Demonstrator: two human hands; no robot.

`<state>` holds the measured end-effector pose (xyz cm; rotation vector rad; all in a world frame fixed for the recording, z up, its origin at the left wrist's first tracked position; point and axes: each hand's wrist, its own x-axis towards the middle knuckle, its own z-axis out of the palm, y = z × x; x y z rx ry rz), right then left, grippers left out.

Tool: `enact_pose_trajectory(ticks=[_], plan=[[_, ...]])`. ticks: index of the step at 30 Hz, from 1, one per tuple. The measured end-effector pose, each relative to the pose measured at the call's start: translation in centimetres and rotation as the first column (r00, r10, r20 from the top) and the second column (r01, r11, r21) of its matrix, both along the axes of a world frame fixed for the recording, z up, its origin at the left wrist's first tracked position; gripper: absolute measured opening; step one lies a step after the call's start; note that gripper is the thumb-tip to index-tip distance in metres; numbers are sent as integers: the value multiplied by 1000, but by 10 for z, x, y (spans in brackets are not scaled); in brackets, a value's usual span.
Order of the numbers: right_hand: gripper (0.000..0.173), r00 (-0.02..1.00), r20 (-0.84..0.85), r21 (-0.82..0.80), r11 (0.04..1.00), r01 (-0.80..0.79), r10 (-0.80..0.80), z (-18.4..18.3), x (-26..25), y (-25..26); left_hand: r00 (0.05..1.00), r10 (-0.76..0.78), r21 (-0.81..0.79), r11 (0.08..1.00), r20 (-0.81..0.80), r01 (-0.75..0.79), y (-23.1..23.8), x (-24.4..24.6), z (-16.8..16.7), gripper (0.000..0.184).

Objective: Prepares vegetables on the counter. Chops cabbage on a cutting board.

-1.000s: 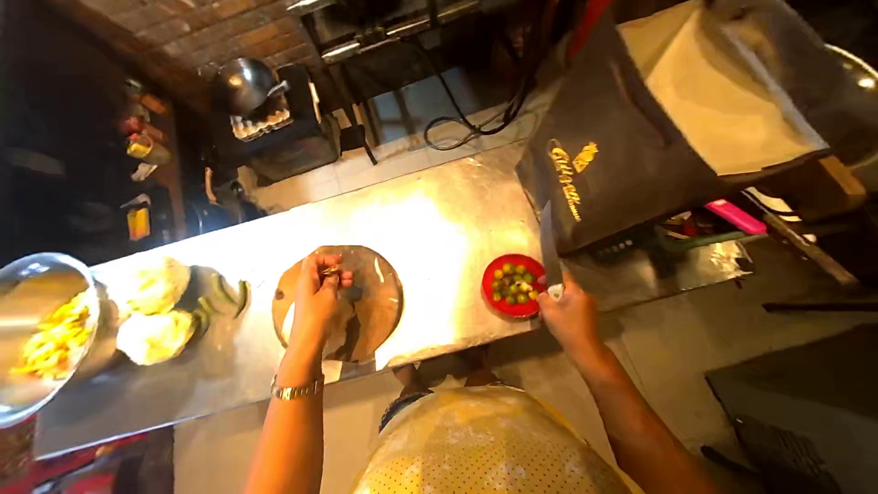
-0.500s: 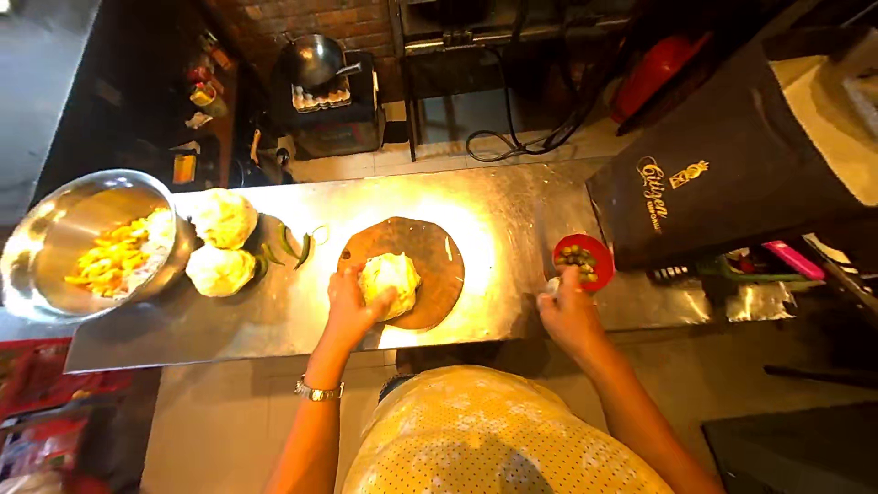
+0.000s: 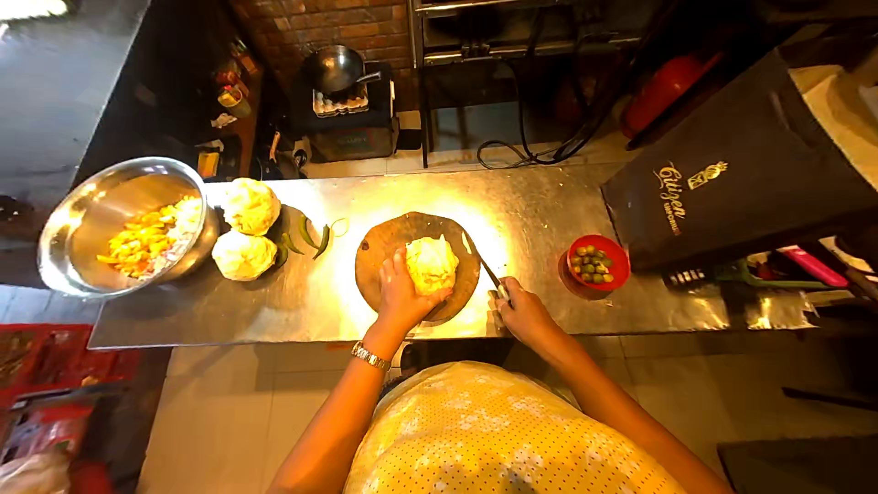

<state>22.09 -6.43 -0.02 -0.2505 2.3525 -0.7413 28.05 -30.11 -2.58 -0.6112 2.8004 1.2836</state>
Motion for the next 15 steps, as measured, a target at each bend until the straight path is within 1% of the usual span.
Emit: enact_pose_trajectory(ticks=[2, 4, 5, 6, 8, 9, 10, 11, 12, 13, 15], plan=[[46, 996, -77, -22, 999, 38, -39, 7, 6, 0, 999, -50, 31, 998, 8, 50, -2, -2, 0, 122], [45, 991, -132, -80, 997, 4, -14, 15, 14, 1, 996, -86, 71, 994, 31, 83, -10, -2, 0, 118], [43, 987, -161, -116, 993, -34, 15, 17, 18, 1, 997, -79, 88, 993, 13, 78, -15, -1, -1, 110], [42, 980, -194, -152, 986, -72, 42, 18, 22, 2, 998, -59, 100, 993, -27, 62, -22, 0, -4, 97], [41, 969, -237, -204, 972, -116, 66, 14, 26, 4, 996, 47, 179, 983, -74, -33, -37, 3, -1, 71], [42, 967, -249, -223, 968, -117, 60, 10, 26, 5, 988, 141, 245, 962, -56, -124, -44, 5, 5, 61], [43, 966, -254, -237, 966, -107, 45, 7, 26, 7, 969, 244, 288, 931, -32, -225, -51, 9, 10, 53], [43, 968, -251, -245, 965, -93, 30, 4, 26, 8, 944, 329, 291, 906, -32, -306, -60, 13, 11, 47], [43, 969, -245, -247, 966, -80, 17, 3, 25, 10, 923, 380, 255, 900, -60, -354, -71, 18, 9, 42], [43, 972, -233, -247, 966, -71, 12, 2, 25, 12, 914, 395, 179, 910, -94, -374, -83, 23, 6, 37], [42, 972, -234, -265, 961, -75, 11, -1, 26, 16, 921, 367, -29, 927, -132, -374, -104, 31, -1, 33]])
